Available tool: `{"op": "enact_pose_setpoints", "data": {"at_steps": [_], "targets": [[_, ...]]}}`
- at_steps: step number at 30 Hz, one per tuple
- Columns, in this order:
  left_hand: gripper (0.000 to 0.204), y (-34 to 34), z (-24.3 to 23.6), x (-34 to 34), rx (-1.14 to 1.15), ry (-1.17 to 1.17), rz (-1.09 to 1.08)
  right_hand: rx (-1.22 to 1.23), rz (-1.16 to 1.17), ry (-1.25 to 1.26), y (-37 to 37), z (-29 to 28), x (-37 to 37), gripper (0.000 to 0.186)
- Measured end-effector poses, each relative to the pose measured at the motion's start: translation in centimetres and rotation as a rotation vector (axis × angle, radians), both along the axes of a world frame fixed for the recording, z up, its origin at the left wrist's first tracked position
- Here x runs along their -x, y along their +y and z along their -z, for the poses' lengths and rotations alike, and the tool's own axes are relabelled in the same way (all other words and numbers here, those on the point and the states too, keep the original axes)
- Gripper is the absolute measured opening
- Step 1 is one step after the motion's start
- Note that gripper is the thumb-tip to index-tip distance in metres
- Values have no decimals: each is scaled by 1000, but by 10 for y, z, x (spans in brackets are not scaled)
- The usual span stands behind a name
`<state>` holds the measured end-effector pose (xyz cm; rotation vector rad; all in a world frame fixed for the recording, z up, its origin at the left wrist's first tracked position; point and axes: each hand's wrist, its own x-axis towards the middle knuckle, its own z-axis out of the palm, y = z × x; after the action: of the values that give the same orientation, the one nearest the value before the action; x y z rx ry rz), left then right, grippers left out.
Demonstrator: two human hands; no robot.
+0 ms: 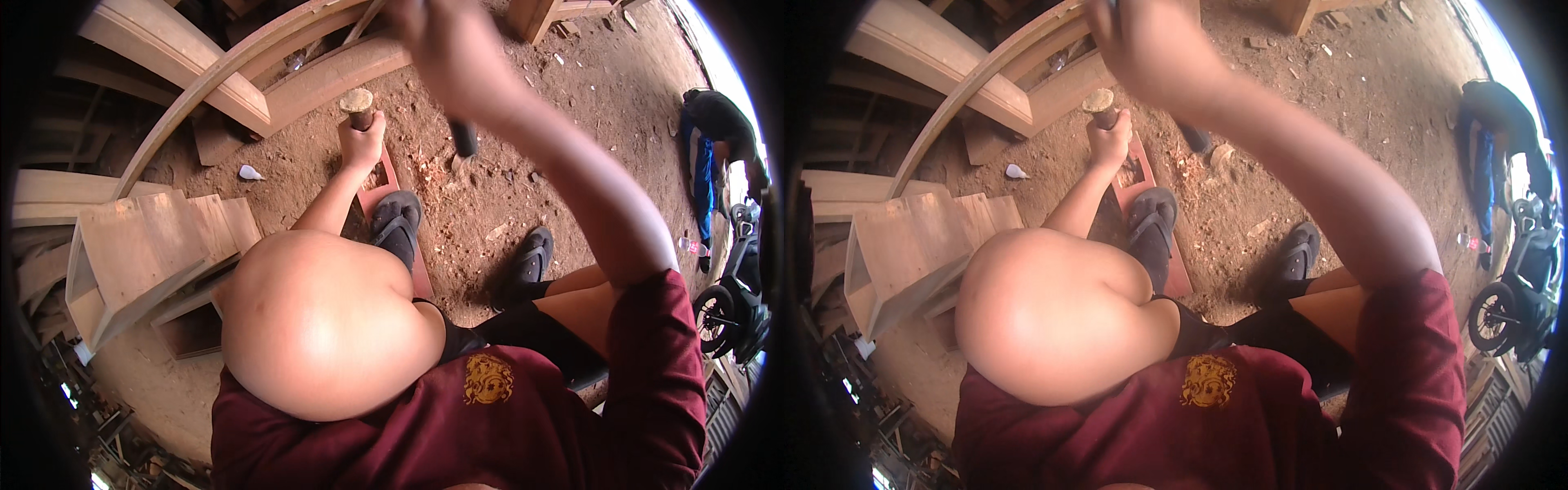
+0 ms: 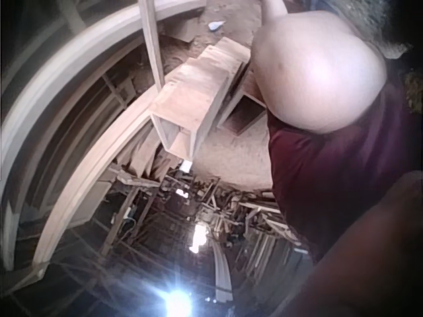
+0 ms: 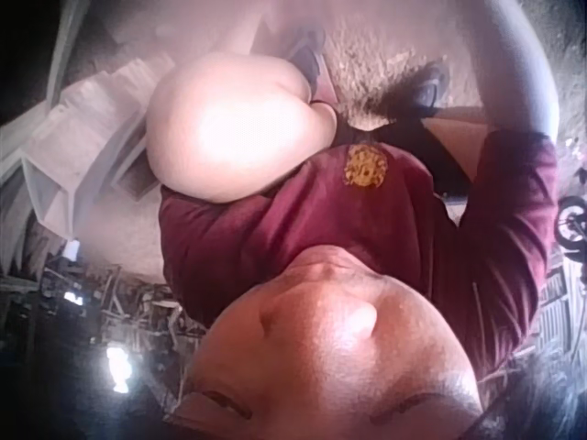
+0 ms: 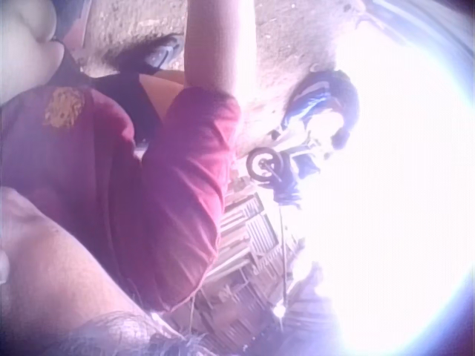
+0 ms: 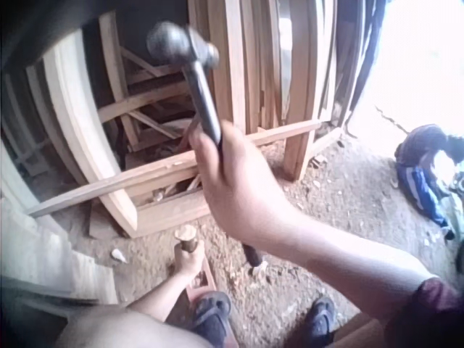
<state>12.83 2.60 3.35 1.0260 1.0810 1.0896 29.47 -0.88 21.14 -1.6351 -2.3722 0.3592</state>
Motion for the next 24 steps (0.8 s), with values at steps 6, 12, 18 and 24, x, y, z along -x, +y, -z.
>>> {"op": "enact_pose_setpoints", "data": {"at_steps": [6, 12, 18, 24], "targets": [[22, -6, 5, -20, -63, 106, -18, 168, 84, 77, -1, -20, -14, 33], [26, 2, 5, 4, -10, -18, -23, -109, 160, 404, 10, -127, 7, 34], [26, -5, 0, 8, -40, 138, -12, 419, 92, -86, -4, 7, 13, 40], [28, -13, 12, -4, -149, 235, 50, 273, 223, 268, -7, -56, -1, 40]]}}
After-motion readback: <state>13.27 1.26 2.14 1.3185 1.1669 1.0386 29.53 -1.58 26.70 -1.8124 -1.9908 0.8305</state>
